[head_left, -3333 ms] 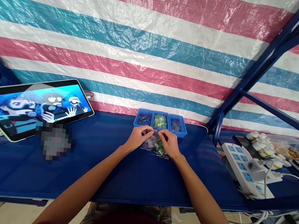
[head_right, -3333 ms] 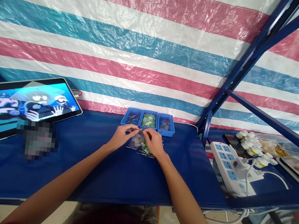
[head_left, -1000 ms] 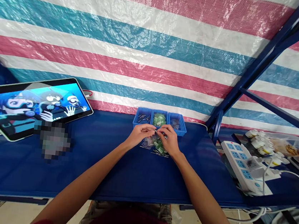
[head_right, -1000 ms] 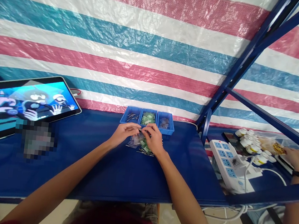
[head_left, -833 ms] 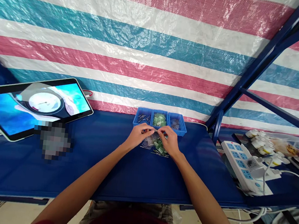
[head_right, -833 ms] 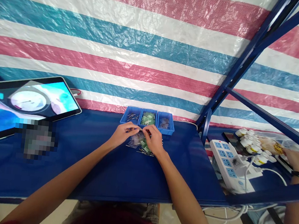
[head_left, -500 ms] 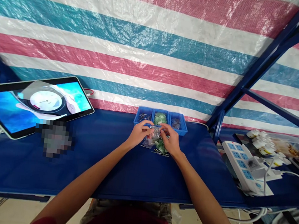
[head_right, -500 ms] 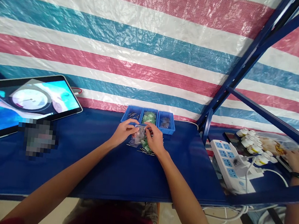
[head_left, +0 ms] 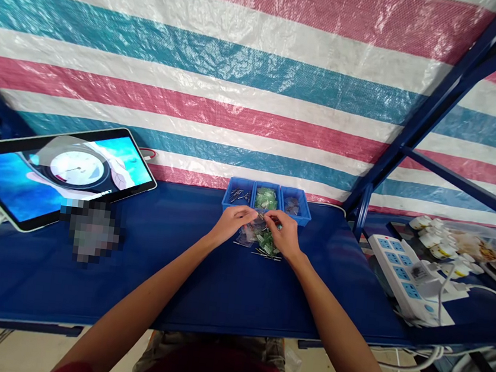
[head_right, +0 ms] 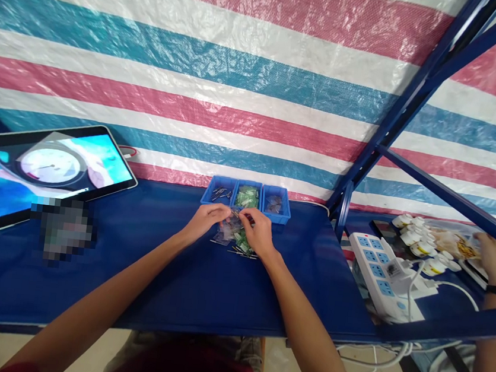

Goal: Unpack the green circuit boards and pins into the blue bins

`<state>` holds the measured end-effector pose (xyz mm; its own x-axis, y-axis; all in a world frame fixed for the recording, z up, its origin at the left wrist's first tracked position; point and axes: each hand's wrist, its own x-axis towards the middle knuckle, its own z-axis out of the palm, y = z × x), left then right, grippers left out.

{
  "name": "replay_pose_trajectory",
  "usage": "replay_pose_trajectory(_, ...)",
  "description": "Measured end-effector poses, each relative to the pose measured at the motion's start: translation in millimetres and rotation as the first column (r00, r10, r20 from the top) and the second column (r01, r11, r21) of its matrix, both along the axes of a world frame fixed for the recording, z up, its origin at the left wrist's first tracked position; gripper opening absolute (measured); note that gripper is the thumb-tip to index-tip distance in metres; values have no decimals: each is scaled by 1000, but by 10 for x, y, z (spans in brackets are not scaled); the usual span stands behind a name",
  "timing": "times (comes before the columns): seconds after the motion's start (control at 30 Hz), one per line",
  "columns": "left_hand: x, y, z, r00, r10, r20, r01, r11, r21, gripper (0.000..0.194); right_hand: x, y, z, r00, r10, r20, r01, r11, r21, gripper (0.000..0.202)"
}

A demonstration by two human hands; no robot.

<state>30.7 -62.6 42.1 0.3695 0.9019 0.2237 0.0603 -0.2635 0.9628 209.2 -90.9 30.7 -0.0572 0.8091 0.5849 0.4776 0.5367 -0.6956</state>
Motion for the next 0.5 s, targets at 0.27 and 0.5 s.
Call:
replay_pose_trajectory(0.27,-18,-38,59,988,36,147,-26,997,-72,42,-5,-28,13,995,98,8,-98,995,33,27)
replay_pose_trajectory(0.5,3,-20,34,996,-2,93,13,994,-111,41,-5,-14,21,999,25,21,-27,993,112,22)
